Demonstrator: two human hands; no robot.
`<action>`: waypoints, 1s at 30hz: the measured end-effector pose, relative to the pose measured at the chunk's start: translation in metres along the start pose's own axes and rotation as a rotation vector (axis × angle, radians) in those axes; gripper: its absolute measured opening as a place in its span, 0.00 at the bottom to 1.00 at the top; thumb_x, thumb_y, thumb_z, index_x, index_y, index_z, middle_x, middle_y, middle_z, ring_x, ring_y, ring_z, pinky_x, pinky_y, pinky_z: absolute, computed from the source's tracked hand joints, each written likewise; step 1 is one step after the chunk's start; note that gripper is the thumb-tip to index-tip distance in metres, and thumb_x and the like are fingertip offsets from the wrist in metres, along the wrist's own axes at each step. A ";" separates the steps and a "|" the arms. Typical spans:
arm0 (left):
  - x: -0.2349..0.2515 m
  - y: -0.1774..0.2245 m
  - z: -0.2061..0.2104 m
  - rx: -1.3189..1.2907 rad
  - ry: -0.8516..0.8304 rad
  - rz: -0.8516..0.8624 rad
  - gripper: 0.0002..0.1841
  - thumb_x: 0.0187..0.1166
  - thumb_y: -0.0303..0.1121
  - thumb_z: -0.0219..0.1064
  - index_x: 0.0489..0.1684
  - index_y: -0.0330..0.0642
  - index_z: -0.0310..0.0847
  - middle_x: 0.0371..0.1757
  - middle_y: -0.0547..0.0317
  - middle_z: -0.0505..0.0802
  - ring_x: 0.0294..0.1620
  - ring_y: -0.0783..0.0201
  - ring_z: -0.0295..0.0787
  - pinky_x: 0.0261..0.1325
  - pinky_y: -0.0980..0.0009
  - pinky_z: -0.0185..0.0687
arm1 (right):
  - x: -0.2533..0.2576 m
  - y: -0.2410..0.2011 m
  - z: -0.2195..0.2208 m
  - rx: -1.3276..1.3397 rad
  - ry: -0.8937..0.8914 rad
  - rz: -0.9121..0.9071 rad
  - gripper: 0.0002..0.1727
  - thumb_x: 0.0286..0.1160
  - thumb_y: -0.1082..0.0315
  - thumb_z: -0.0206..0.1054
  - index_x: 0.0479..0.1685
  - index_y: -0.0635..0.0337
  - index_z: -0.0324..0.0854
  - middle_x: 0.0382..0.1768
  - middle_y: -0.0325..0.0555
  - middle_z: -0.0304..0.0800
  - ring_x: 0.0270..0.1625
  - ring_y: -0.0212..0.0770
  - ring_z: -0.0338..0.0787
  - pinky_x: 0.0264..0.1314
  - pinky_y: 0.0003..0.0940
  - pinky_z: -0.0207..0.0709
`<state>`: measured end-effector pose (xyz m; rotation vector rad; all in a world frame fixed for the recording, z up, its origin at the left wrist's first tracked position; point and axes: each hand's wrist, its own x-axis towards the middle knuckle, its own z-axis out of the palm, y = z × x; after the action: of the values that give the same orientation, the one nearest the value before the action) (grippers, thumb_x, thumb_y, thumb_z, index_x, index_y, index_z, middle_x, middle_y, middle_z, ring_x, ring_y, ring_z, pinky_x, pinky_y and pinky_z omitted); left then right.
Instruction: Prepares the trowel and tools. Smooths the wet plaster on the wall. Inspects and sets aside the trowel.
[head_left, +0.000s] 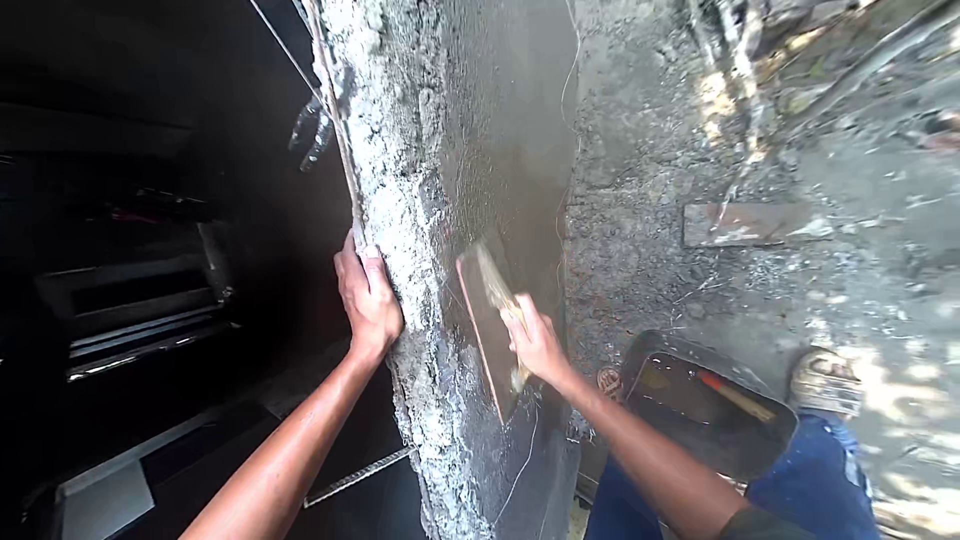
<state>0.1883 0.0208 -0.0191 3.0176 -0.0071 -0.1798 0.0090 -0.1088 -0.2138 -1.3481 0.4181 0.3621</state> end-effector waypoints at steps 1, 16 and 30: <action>-0.001 0.000 0.000 -0.007 0.003 -0.009 0.32 0.93 0.52 0.35 0.92 0.49 0.57 0.81 0.46 0.76 0.81 0.54 0.72 0.82 0.51 0.68 | -0.009 0.027 0.002 -0.005 0.005 0.066 0.27 0.91 0.47 0.52 0.73 0.58 0.74 0.30 0.44 0.88 0.29 0.41 0.91 0.38 0.45 0.90; -0.008 0.003 -0.004 -0.022 -0.026 0.009 0.32 0.93 0.52 0.36 0.94 0.51 0.55 0.84 0.48 0.74 0.82 0.54 0.72 0.80 0.50 0.69 | -0.032 0.018 0.011 -0.038 -0.004 -0.019 0.25 0.90 0.48 0.54 0.70 0.59 0.75 0.27 0.42 0.88 0.26 0.38 0.90 0.34 0.43 0.89; -0.007 0.000 -0.004 -0.012 -0.015 0.002 0.32 0.93 0.53 0.35 0.92 0.52 0.57 0.83 0.49 0.75 0.81 0.54 0.73 0.80 0.49 0.69 | 0.033 -0.060 -0.010 0.034 -0.002 -0.082 0.22 0.91 0.46 0.53 0.71 0.50 0.70 0.23 0.44 0.85 0.20 0.44 0.88 0.25 0.48 0.88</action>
<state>0.1820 0.0214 -0.0148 3.0044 -0.0108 -0.2018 0.0662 -0.1298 -0.1801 -1.3270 0.3644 0.2874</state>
